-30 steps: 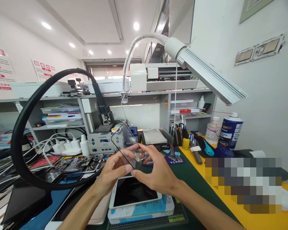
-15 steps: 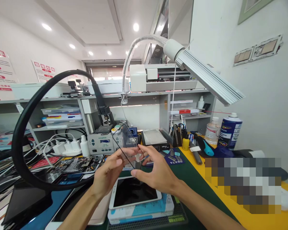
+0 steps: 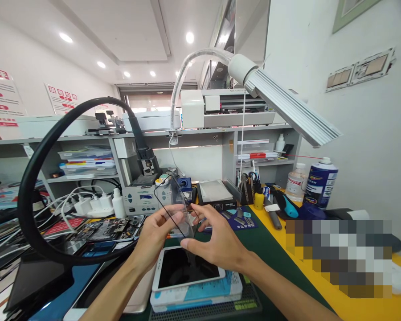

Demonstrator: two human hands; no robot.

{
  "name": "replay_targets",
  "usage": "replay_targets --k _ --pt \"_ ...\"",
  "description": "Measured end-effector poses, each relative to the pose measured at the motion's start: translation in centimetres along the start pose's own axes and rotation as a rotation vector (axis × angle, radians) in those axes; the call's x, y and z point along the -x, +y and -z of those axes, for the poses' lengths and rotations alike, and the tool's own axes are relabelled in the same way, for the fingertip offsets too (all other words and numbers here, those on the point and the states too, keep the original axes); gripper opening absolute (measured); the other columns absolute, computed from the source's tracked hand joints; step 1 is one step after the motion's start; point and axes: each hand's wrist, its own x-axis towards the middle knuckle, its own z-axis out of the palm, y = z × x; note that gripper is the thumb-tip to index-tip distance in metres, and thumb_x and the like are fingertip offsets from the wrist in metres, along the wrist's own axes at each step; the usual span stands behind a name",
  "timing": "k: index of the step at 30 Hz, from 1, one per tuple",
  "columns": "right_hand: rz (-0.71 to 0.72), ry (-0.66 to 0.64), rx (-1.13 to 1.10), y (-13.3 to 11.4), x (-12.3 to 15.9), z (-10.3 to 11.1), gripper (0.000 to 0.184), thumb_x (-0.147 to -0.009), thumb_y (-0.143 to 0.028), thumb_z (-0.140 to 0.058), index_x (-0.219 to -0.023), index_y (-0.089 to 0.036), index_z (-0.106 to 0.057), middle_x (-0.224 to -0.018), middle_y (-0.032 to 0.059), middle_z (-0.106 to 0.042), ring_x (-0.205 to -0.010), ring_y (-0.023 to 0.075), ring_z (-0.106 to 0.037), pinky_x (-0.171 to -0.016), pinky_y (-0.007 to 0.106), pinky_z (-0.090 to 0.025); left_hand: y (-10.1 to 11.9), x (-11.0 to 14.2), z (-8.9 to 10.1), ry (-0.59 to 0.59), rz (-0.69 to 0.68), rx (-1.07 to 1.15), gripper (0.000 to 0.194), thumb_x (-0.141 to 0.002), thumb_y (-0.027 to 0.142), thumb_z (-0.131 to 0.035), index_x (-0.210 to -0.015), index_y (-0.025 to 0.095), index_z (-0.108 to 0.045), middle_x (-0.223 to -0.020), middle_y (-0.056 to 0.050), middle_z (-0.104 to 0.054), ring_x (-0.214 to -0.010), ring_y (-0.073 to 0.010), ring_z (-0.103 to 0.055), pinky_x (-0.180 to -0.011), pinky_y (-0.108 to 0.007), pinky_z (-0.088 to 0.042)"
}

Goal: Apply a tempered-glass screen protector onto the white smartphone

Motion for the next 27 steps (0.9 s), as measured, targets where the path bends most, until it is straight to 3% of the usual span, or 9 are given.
replay_targets --k 12,27 --pt "-0.004 0.022 -0.016 0.27 -0.15 -0.11 0.08 -0.078 -0.043 -0.078 -0.147 -0.02 -0.045 -0.124 0.0097 -0.057 -0.101 0.0214 -0.059 -0.083 0.036 -0.054 -0.83 -0.6 0.43 0.037 -0.039 -0.003 0.026 -0.074 0.043 -0.082 -0.086 0.02 -0.076 -0.08 -0.002 -0.069 -0.08 -0.0189 -0.059 -0.078 -0.03 -0.043" --pt "-0.022 0.072 -0.011 0.13 -0.32 0.04 0.078 -0.077 -0.043 -0.078 -0.145 -0.018 -0.048 -0.119 0.0099 -0.058 -0.1 0.0219 -0.06 -0.082 0.036 -0.054 -1.06 -0.97 0.82 0.089 -0.068 0.027 0.024 -0.072 0.039 -0.082 -0.077 0.017 -0.073 -0.079 -0.003 -0.066 -0.076 -0.0184 -0.055 -0.078 -0.031 -0.042"
